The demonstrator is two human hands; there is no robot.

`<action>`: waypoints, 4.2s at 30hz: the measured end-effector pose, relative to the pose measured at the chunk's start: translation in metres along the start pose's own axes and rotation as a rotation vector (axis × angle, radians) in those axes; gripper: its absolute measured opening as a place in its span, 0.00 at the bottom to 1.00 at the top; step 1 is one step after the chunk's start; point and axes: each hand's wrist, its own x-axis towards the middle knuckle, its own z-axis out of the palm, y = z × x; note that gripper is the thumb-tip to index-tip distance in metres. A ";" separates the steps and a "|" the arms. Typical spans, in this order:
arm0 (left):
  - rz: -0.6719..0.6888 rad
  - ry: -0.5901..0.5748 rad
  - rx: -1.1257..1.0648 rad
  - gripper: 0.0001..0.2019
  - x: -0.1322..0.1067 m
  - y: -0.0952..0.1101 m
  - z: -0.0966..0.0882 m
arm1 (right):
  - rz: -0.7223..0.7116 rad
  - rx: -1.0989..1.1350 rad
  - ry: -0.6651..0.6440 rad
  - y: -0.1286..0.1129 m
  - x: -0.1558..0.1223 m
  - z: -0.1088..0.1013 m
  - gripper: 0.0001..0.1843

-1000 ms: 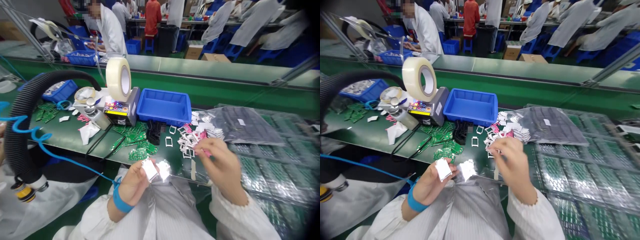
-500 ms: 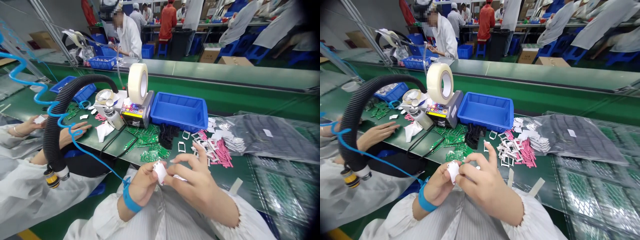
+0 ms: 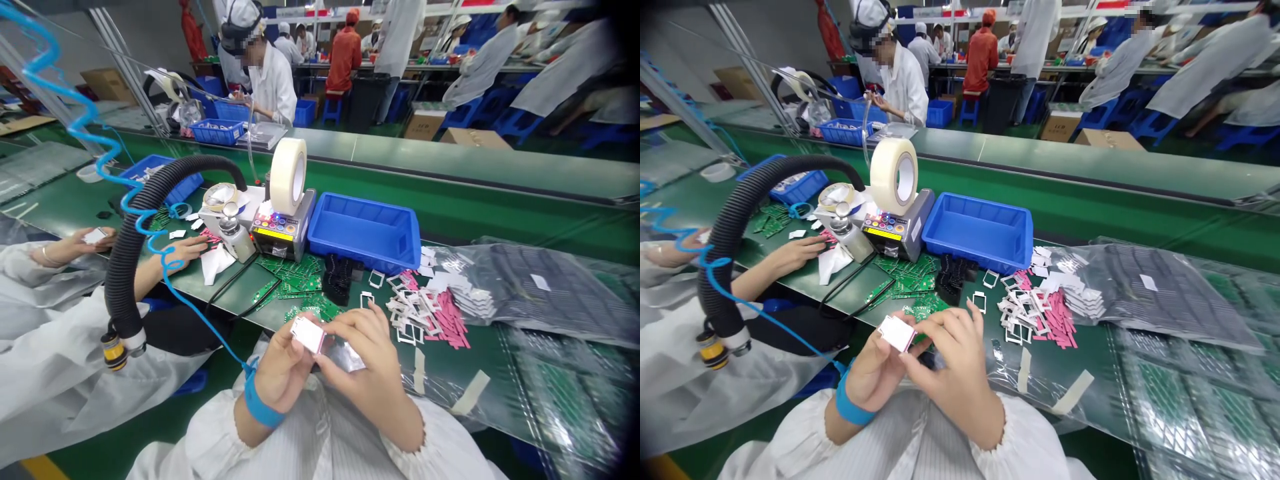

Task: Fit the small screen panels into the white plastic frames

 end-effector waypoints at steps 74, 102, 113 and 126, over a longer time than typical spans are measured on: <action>0.038 0.168 -0.282 0.16 -0.013 0.035 0.003 | 0.364 0.320 -0.054 -0.046 0.042 0.028 0.08; -0.095 0.293 -0.237 0.05 -0.015 0.035 -0.021 | -0.474 -0.228 -0.413 -0.021 0.001 0.040 0.38; -0.321 -0.155 -0.021 0.24 -0.033 0.020 -0.033 | -0.271 0.089 -0.124 -0.013 -0.014 0.010 0.12; -0.330 0.069 -0.038 0.15 -0.019 0.007 -0.065 | 0.157 -0.271 -0.509 0.053 0.001 0.034 0.12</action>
